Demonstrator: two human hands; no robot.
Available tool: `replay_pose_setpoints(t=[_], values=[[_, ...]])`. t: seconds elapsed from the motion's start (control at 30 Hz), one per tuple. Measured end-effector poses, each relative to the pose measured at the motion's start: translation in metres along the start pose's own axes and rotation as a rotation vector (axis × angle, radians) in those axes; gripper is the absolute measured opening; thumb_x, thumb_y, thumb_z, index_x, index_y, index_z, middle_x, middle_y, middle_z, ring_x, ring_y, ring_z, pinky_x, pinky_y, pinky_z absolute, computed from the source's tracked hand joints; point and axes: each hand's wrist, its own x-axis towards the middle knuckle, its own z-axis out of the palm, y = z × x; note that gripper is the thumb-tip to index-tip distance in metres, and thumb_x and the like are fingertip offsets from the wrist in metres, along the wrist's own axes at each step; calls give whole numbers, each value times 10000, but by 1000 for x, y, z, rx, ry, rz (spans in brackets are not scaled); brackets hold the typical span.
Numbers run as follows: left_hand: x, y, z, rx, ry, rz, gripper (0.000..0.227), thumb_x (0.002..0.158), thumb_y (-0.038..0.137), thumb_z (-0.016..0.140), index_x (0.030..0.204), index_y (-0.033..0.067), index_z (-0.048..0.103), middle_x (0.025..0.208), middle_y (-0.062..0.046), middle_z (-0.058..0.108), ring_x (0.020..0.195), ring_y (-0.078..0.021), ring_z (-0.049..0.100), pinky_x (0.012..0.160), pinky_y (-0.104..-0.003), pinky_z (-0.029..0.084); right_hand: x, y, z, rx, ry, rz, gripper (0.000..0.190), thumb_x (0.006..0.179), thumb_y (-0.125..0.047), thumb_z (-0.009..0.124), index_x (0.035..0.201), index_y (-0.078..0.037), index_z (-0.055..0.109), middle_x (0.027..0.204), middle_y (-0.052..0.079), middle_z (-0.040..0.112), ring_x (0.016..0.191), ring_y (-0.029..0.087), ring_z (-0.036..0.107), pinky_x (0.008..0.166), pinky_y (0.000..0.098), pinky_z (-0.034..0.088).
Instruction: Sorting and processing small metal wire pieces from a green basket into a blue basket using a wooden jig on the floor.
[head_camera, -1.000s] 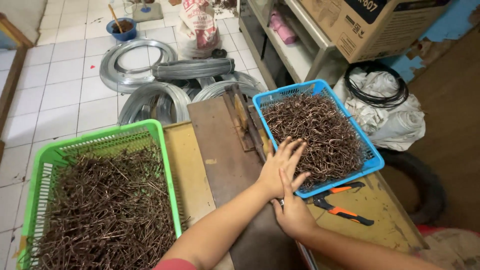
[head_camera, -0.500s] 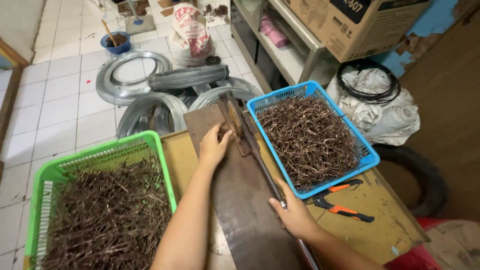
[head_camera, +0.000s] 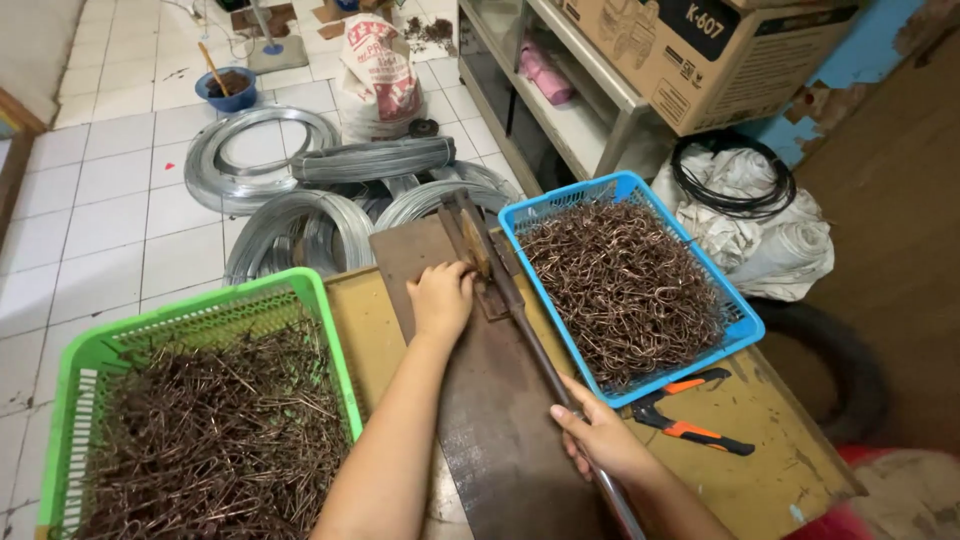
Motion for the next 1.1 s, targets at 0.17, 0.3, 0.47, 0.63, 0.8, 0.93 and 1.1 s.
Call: replay_pose_setpoints(t=[0.17,0.3,0.47,0.63,0.8,0.93,1.1], values=[[3,-3,2,-31,-69,-59,215,970,299,683,1097,211,832,1097,-48,765,1035,-338,671,999,-610,430,-37,-59,-9,33,-16,22,732,1050,-254,607,1729,-308,338,647,89,577,421,180,491,369,321,372],[6,-6,1,-148,-184,-118,180,963,246,716,1084,195,838,1122,-27,752,1081,-311,678,1049,-666,397,-63,-111,-15,-3,-70,-38,850,1006,-250,646,1751,-284,238,718,90,603,474,172,517,398,315,371],[8,-8,-15,-242,-510,-126,131,935,256,781,1026,193,850,1092,32,800,1069,-261,701,1121,-668,315,-65,-126,-22,115,-109,-63,816,989,-223,660,1725,-278,313,699,77,596,424,131,495,349,278,351],[10,-26,-15,-563,-823,-74,133,913,132,834,1043,116,858,851,10,751,722,-117,605,729,-272,547,-56,-105,-21,122,-94,-67,841,983,-214,674,1733,-276,300,667,63,602,399,125,494,322,274,334],[11,-31,-16,-1026,-1008,-134,251,936,41,766,1176,-31,791,1087,-77,808,989,-138,713,953,-243,543,-38,-62,-13,12,-48,25,780,1035,-218,647,1728,-333,307,652,59,571,418,159,483,351,304,350],[13,-27,-23,-1029,-921,-203,295,917,62,791,1197,-32,783,1120,-83,794,998,-155,693,935,-261,542,-18,-28,-7,-16,-9,31,799,1037,-228,665,1735,-276,279,642,77,571,406,170,481,352,316,349],[14,-26,-21,-1105,-850,-240,302,913,44,793,1205,-30,775,1112,-107,790,961,-170,698,925,-272,558,1,1,-5,-22,7,-33,741,1044,-178,674,1701,-173,333,562,43,545,374,151,456,342,302,358]])
